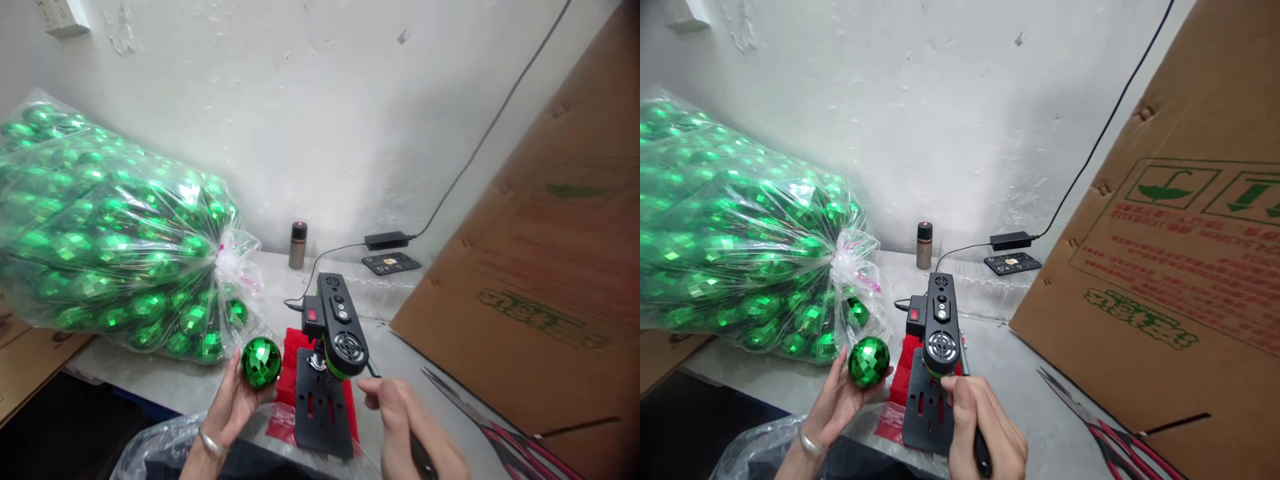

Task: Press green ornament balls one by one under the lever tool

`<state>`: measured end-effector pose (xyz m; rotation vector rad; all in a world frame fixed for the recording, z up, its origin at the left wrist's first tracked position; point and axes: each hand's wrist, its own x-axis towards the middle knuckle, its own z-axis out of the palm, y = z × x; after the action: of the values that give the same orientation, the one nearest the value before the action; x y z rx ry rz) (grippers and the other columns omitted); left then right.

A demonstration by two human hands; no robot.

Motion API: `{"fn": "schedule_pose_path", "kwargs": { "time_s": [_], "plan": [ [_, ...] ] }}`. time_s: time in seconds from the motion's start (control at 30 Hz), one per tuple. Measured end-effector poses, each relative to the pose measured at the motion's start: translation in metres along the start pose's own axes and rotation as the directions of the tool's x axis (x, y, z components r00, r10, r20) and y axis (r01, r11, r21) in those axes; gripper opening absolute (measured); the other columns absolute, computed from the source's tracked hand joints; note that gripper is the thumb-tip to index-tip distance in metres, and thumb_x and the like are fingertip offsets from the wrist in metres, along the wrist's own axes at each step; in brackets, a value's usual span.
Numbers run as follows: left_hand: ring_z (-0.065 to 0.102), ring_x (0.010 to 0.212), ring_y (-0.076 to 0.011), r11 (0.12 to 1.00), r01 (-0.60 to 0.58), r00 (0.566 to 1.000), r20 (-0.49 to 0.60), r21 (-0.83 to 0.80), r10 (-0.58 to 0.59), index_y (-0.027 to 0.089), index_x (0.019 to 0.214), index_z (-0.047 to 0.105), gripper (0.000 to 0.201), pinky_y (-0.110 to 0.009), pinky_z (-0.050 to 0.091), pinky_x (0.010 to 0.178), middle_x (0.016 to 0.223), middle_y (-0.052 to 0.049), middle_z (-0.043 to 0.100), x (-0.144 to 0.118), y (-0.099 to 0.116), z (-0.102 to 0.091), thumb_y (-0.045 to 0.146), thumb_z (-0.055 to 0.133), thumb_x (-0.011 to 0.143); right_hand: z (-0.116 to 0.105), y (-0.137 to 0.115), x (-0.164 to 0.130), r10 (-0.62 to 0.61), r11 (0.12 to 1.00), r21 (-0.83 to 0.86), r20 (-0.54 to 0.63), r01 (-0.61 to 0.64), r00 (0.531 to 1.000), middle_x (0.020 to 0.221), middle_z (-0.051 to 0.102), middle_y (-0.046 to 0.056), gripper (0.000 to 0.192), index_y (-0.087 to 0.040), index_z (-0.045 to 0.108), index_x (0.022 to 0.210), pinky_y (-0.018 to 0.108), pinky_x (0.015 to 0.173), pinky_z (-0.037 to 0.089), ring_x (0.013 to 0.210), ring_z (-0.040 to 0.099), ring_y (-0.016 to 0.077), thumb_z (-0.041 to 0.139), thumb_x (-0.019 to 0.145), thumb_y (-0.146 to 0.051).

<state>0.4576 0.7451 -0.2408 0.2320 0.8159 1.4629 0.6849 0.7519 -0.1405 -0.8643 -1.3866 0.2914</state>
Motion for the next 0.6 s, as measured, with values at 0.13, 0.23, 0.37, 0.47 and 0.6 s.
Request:
{"fn": "schedule_pose_path", "kwargs": {
  "time_s": [0.13, 0.23, 0.37, 0.47, 0.6],
  "plan": [
    [0.078, 0.118, -0.0326, 0.998, 0.013, 1.0, 0.018, -0.066, -0.012, 0.02, 0.11, 0.082, 0.062, -0.047, 0.065, 0.105, 0.128, -0.011, 0.082, -0.002, -0.032, -0.005, 0.058, 0.101, 0.065, -0.008, 0.009, 0.006, -0.154, 0.987, -0.025, 0.11, 0.158, 0.982, 0.077, 0.07, 0.0, 0.02, -0.02, 0.069, 0.09, 0.022, 0.061, 0.052, 0.062, 0.065, 0.0106, 0.058, 0.103, -0.009],
    [0.079, 0.115, -0.0287, 0.999, 0.0, 1.0, -0.004, -0.054, -0.001, 0.021, 0.111, 0.081, 0.058, -0.041, 0.065, 0.103, 0.129, -0.01, 0.082, -0.004, -0.045, -0.005, 0.052, 0.101, 0.068, -0.012, 0.013, 0.004, -0.188, 0.98, -0.046, 0.124, 0.195, 0.974, 0.078, 0.069, 0.001, 0.02, -0.019, 0.068, 0.093, 0.022, 0.062, 0.053, 0.064, 0.066, 0.0109, 0.056, 0.103, -0.007],
    [0.077, 0.117, -0.0358, 0.999, 0.002, 0.992, -0.122, 0.05, 0.004, 0.019, 0.118, 0.076, 0.071, -0.052, 0.064, 0.104, 0.132, -0.016, 0.078, -0.006, -0.048, -0.002, 0.071, 0.09, 0.071, -0.012, 0.013, 0.002, -0.196, 0.977, -0.053, 0.134, 0.205, 0.971, 0.078, 0.069, 0.001, 0.02, -0.02, 0.066, 0.095, 0.022, 0.062, 0.054, 0.065, 0.066, 0.0108, 0.055, 0.103, -0.005],
    [0.066, 0.135, -0.0409, 0.856, -0.193, 0.924, -0.205, 0.479, 0.323, 0.022, 0.13, 0.07, 0.079, -0.058, 0.054, 0.117, 0.142, -0.016, 0.072, -0.005, -0.049, -0.008, 0.07, 0.089, 0.071, -0.011, 0.012, 0.004, -0.211, 0.974, -0.048, 0.134, 0.219, 0.968, 0.078, 0.069, 0.0, 0.02, -0.02, 0.065, 0.094, 0.021, 0.061, 0.054, 0.064, 0.066, 0.0102, 0.055, 0.102, -0.005],
    [0.052, 0.149, -0.0443, 0.251, -0.373, 0.778, 0.154, 0.893, 0.609, 0.026, 0.135, 0.072, 0.068, -0.068, 0.036, 0.129, 0.151, -0.017, 0.066, -0.002, -0.057, -0.026, 0.053, 0.089, 0.074, -0.01, 0.01, 0.005, -0.227, 0.972, -0.036, 0.1, 0.231, 0.969, 0.077, 0.071, 0.0, 0.02, -0.02, 0.065, 0.093, 0.02, 0.059, 0.054, 0.061, 0.067, 0.0104, 0.055, 0.1, -0.004]
  ]
}}
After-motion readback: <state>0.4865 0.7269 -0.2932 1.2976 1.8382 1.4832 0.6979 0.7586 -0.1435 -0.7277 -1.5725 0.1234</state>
